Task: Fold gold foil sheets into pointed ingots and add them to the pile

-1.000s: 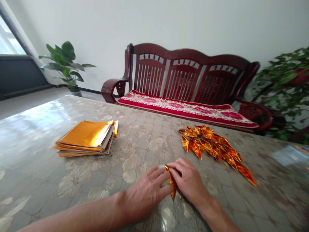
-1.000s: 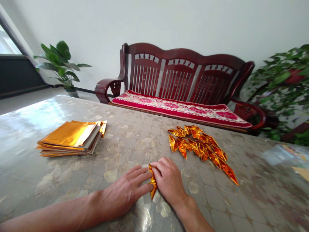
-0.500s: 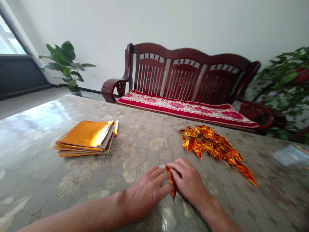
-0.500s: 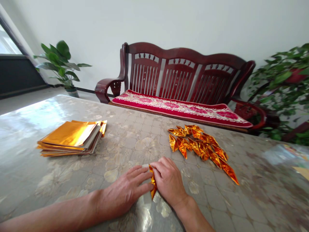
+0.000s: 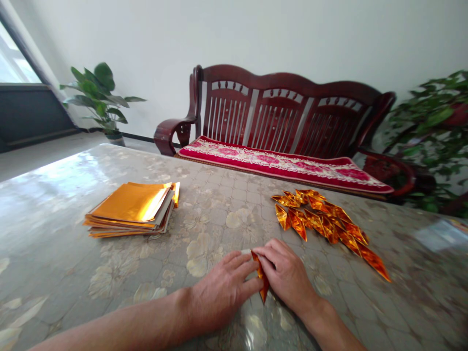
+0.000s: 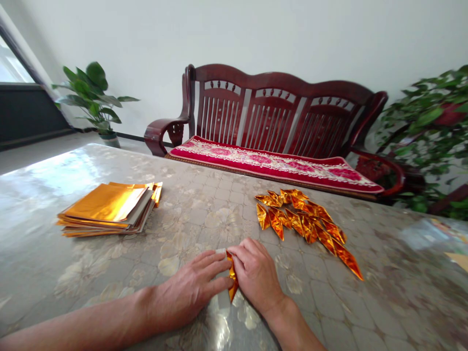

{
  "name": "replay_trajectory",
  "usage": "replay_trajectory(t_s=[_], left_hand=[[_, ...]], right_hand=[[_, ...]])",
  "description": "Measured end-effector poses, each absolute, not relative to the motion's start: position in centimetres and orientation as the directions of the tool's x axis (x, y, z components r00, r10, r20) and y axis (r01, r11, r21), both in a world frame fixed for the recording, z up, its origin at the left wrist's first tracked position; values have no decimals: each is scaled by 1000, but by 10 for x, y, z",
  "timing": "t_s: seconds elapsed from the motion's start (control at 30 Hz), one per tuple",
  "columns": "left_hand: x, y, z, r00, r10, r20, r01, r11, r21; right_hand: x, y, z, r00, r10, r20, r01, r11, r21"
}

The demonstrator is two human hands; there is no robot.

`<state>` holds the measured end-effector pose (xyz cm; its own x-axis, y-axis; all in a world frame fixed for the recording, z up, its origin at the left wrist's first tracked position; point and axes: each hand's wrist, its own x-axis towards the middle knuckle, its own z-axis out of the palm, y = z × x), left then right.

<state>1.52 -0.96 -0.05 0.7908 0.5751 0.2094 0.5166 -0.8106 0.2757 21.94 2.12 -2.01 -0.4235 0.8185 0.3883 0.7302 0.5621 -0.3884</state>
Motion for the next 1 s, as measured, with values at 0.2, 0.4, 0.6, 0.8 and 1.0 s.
replay_trajectory(t_s=[0.2,0.4,0.6,0.8,1.0], left_hand=[[16,-10,-2,786,577,221,518,-810,274],[17,-10,-4,780,575,247,511,-813,280],[16,-10,-3,783,577,233,515,-811,277],[16,-12,-3,778,589,217,532,-802,271],[16,-13,-3,774,600,205,548,-795,259]], right_hand=[[219,19,-19,-464,785,410,731,601,-324],[217,18,-17,-477,767,428,727,618,-298],[217,17,-17,-486,754,442,725,630,-278],[217,17,-15,-490,748,447,731,632,-257],[216,16,-14,-496,740,454,731,638,-242]])
